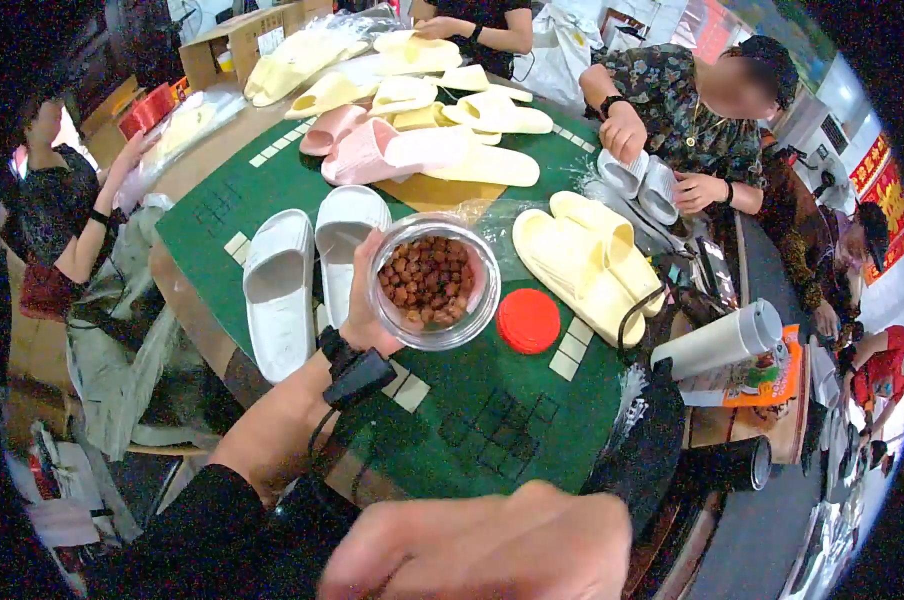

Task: Manually attaching tags or components to white slippers.

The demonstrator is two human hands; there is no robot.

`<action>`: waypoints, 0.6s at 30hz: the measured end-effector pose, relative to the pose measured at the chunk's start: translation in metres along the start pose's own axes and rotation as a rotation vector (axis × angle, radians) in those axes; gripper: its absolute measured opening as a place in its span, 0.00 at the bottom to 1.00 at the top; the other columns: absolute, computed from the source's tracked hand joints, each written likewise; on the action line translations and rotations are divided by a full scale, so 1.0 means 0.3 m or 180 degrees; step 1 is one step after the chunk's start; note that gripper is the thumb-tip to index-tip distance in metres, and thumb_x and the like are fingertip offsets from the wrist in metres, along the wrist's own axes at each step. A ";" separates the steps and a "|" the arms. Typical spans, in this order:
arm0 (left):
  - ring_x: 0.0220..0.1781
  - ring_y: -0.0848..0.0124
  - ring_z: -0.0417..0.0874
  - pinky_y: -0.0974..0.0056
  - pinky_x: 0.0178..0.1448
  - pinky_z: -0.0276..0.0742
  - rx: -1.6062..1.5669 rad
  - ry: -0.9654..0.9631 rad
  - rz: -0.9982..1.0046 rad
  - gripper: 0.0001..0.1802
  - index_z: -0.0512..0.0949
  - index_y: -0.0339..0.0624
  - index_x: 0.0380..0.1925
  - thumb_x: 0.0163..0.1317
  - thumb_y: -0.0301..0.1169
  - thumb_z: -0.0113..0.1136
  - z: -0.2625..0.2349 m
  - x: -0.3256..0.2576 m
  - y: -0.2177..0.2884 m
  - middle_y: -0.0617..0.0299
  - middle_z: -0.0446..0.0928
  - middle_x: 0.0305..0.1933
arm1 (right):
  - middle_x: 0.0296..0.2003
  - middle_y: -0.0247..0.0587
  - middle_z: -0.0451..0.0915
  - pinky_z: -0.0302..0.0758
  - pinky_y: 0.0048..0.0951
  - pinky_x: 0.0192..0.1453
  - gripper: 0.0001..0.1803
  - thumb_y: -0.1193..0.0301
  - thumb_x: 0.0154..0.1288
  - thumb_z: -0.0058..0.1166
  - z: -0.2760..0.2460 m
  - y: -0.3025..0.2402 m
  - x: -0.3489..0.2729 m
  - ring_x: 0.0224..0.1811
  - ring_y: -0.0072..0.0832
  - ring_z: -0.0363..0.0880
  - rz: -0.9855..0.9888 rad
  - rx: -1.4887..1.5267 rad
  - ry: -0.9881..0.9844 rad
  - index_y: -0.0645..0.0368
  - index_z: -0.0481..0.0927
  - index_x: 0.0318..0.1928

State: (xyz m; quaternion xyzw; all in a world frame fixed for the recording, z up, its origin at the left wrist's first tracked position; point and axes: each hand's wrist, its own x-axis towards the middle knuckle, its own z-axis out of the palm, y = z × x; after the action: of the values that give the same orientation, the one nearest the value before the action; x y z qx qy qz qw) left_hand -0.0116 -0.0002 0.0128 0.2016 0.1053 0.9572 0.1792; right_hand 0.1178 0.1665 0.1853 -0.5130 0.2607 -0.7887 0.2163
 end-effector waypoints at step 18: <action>0.66 0.59 0.73 0.53 0.73 0.65 0.0300 0.0493 0.0036 0.35 0.66 0.39 0.64 0.72 0.55 0.33 0.022 0.003 -0.024 0.52 0.71 0.65 | 0.24 0.49 0.76 0.77 0.37 0.39 0.07 0.76 0.69 0.52 0.087 0.044 -0.023 0.31 0.40 0.66 -0.0568 -0.0685 0.1106 0.65 0.69 0.39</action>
State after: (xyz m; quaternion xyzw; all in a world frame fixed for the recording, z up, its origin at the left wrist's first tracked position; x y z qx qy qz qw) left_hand -0.0076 0.0076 0.0170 0.1357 0.1627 0.9649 0.1554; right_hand 0.1454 0.1557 0.1809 -0.4106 0.3303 -0.8489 0.0415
